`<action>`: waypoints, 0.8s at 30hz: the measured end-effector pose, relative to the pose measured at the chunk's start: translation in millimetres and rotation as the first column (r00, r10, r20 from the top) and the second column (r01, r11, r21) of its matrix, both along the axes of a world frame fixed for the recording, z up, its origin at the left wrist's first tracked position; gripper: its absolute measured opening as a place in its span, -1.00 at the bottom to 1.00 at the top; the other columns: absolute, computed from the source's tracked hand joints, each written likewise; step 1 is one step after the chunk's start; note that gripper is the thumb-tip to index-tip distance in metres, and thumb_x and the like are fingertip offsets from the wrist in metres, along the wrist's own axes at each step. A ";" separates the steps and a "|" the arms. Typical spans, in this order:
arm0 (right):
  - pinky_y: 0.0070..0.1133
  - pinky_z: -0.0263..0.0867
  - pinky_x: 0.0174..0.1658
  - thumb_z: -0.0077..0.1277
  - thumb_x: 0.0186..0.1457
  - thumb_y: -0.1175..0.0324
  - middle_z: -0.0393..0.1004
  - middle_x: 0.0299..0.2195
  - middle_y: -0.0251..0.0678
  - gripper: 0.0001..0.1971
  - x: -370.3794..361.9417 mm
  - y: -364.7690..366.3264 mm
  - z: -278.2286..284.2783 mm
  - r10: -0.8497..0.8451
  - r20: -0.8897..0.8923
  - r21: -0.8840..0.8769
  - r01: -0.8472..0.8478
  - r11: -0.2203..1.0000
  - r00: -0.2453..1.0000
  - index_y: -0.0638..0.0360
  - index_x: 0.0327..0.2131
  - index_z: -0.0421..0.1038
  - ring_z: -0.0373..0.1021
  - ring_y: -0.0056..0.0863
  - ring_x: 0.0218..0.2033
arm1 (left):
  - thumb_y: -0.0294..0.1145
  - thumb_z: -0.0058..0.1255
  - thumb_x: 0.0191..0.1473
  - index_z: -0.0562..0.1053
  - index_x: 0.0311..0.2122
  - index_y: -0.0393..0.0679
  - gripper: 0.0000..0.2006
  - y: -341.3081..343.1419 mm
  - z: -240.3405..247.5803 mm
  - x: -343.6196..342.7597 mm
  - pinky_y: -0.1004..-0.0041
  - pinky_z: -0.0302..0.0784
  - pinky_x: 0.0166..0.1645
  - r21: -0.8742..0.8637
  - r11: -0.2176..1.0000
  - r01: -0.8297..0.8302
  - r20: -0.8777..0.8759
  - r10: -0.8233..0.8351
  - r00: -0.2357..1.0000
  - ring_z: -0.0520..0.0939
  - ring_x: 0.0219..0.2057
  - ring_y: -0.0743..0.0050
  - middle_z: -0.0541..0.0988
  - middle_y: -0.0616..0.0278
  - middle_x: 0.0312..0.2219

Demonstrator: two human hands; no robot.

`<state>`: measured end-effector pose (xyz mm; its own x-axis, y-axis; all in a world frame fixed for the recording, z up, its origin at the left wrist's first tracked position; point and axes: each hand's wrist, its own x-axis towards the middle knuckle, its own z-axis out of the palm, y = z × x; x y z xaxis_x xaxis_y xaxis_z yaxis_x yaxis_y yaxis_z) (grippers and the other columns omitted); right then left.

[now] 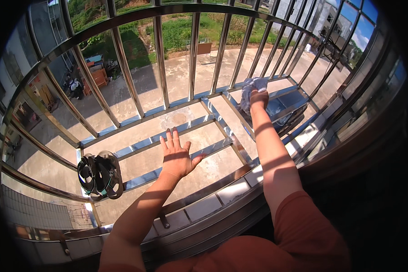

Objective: The recorder cleans a window, window frame, and balcony railing using a wet cloth.

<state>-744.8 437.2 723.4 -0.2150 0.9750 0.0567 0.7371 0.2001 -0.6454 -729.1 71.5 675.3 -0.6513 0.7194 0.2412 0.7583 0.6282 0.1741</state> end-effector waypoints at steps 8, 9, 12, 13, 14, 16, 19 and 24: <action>-0.40 0.14 0.17 0.11 -0.08 0.19 0.21 0.11 -0.01 -0.28 -45.0 50.4 155.6 0.271 -0.277 0.703 0.002 0.711 0.922 0.22 0.14 0.09 0.19 -0.11 0.13 | 0.34 -0.08 -0.09 0.51 -0.10 -0.16 -0.28 19.2 9.7 8.4 -0.21 -0.32 0.26 0.067 0.993 0.102 0.037 -0.105 0.994 -0.06 0.24 -0.44 0.01 -0.45 0.18; -0.39 0.13 0.18 0.11 -0.07 0.15 0.25 0.08 -0.01 -0.28 -51.3 32.8 152.7 0.303 -0.360 0.681 0.026 0.732 0.882 0.25 0.14 0.11 0.19 -0.11 0.13 | 0.33 -0.08 -0.10 0.51 -0.12 -0.18 -0.29 15.4 8.1 7.3 -0.24 -0.34 0.25 0.075 0.992 0.104 0.012 -0.105 0.994 -0.07 0.24 -0.47 0.01 -0.47 0.17; -0.36 0.17 0.15 0.18 -0.13 0.05 0.21 0.11 0.03 -0.17 -76.6 24.9 123.4 0.123 -0.404 0.730 0.238 0.641 0.907 0.22 0.16 0.06 0.21 -0.06 0.11 | 0.30 -0.06 -0.10 0.51 -0.15 -0.23 -0.30 14.0 12.9 7.3 -0.27 -0.35 0.24 0.083 0.990 0.111 0.015 -0.113 0.993 -0.08 0.23 -0.53 0.00 -0.52 0.17; -0.36 0.17 0.15 0.18 -0.13 0.05 0.21 0.11 0.03 -0.17 -80.2 26.6 116.2 0.124 -0.391 0.726 0.223 0.651 0.912 0.22 0.16 0.06 0.21 -0.06 0.11 | 0.31 -0.07 -0.10 0.51 -0.15 -0.23 -0.30 14.7 13.1 7.1 -0.27 -0.35 0.24 0.101 0.989 0.109 0.006 -0.110 0.994 -0.08 0.23 -0.53 0.00 -0.52 0.16; -0.39 0.16 0.16 0.18 -0.15 0.08 0.26 0.07 0.01 -0.21 -81.9 28.8 116.3 0.194 -0.460 0.725 0.241 0.645 0.866 0.23 0.13 0.12 0.22 -0.08 0.10 | 0.31 -0.07 -0.09 0.51 -0.15 -0.23 -0.29 15.6 13.4 5.8 -0.27 -0.34 0.24 0.122 0.987 0.108 -0.007 -0.108 0.994 -0.08 0.23 -0.53 0.01 -0.52 0.16; -0.41 0.15 0.17 0.19 -0.16 0.11 0.31 0.03 -0.02 -0.25 -82.0 30.3 104.3 0.263 -0.520 0.720 0.251 0.647 0.813 0.24 0.10 0.17 0.23 -0.09 0.09 | 0.31 -0.08 -0.09 0.52 -0.17 -0.23 -0.30 13.7 9.6 5.7 -0.27 -0.35 0.24 0.124 0.987 0.100 -0.006 -0.100 0.995 -0.07 0.23 -0.53 0.01 -0.51 0.16; -0.33 0.12 0.18 0.19 -0.17 0.01 0.24 0.08 0.04 -0.14 -77.4 36.3 76.7 0.286 -0.480 0.690 0.155 0.707 0.829 0.27 0.15 0.06 0.21 -0.03 0.09 | 0.32 -0.07 -0.09 0.52 -0.17 -0.23 -0.30 15.9 9.5 4.1 -0.26 -0.34 0.24 0.138 0.986 0.097 0.011 -0.100 0.995 -0.05 0.23 -0.52 0.02 -0.51 0.16; -0.43 0.06 0.24 0.14 -0.10 0.03 0.18 0.15 -0.04 -0.15 -65.9 31.0 -10.1 0.127 -0.361 0.468 0.063 0.881 0.924 0.25 0.20 0.03 0.14 -0.18 0.18 | 0.32 -0.06 -0.09 0.53 -0.14 -0.22 -0.29 17.6 14.9 8.6 -0.25 -0.31 0.25 0.133 0.986 0.103 0.016 -0.106 0.994 -0.03 0.23 -0.50 0.05 -0.49 0.15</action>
